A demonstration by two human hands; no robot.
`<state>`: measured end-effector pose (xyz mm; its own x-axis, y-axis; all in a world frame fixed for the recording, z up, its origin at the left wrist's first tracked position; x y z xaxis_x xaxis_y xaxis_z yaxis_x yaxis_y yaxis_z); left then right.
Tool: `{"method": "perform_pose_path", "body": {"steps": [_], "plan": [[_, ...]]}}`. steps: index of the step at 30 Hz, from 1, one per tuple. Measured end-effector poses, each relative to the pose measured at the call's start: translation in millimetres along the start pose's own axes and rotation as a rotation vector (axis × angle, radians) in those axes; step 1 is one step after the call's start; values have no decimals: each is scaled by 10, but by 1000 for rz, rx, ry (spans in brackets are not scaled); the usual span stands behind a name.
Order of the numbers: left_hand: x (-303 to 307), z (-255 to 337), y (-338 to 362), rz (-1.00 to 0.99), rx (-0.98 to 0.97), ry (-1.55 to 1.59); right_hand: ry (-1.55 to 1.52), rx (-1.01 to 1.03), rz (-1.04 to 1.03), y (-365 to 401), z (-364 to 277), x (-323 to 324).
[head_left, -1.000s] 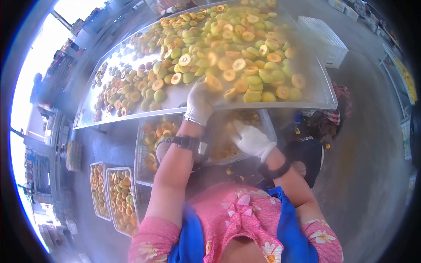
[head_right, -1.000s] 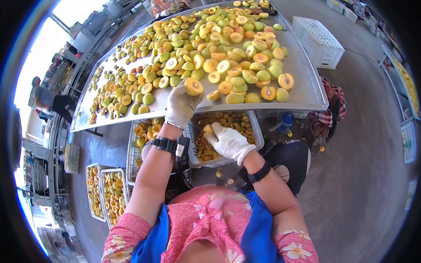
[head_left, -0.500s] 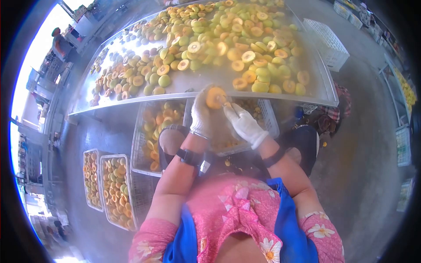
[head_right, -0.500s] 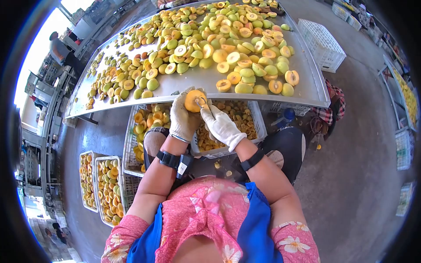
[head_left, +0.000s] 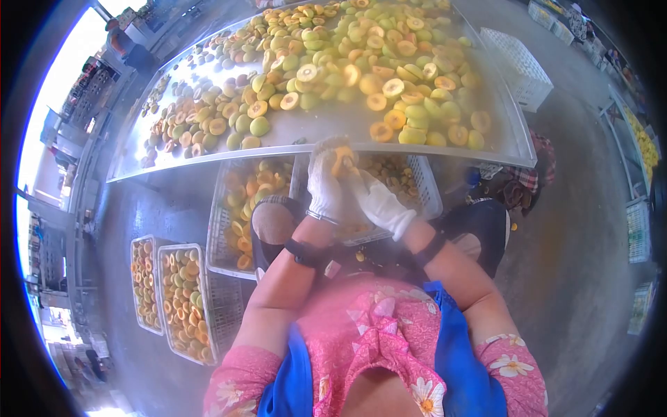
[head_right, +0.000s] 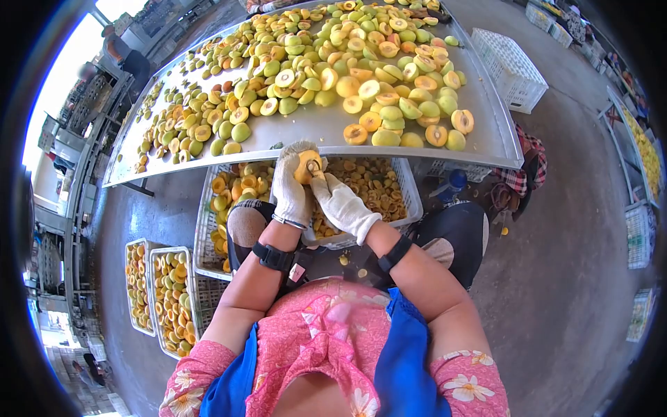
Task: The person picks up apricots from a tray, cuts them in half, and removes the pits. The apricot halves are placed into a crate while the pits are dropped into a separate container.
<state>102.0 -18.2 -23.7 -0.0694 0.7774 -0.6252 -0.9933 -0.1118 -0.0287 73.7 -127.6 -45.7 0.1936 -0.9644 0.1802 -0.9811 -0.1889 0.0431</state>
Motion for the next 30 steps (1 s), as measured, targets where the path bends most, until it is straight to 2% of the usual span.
{"method": "perform_pose_path", "body": {"steps": [2, 4, 5, 7, 8, 9, 11, 13, 14, 18, 20, 22, 24, 26, 30], "plan": [[37, -12, -22, 62, 57, 40, -13, -33, -16, 22, -16, -19], [95, -30, -63, 99, 179, 98, 6, 45, -6, 84, -98, -30], [152, -84, -91, 99, 180, 98, 6, 45, -6, 83, -102, -30], [151, 41, -133, -57, -296, -536, -16, 14, -22, 86, -133, -32], [205, -6, -139, 32, -227, -454, -19, 12, -21, 83, -175, -10], [210, -21, -157, 31, -225, -455, 11, -21, -29, 71, -208, 25], [209, -94, -160, 229, 86, 19, 42, -54, -38, 80, -228, 56], [22, 40, -55, 190, 143, 88, 83, 74, 8, 90, -264, 77], [-61, 67, -7, 153, 203, 156, 82, 73, 5, 85, -253, 65], [-14, 41, -8, 170, 211, 190, 145, 112, 45, 94, -260, 105], [-6, 17, -29, 40, 251, 330, 184, 136, 42, 91, -247, 145], [88, -12, -96, 59, 208, 245, 362, 200, 93, 88, -247, 169], [161, -47, -122, 80, 164, 162, 400, 214, 85, 95, -252, 178], [137, -22, -110, 9, 73, -87, 439, 227, 77, 105, -286, 188], [153, -35, -94, 12, 44, -154, 504, 200, 26, 101, -299, 175]]}}
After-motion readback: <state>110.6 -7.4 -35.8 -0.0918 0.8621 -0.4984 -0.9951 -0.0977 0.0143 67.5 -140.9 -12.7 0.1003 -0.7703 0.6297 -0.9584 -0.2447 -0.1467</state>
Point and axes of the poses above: each hand's wrist, its own y-axis away from the middle knuckle, its own x-axis out of the back of the hand, z = x × y, the point moved 5 cm from there along -y, towards the middle knuckle, and after that the axes turned 3 degrees about -x, right-handed, at the moved point
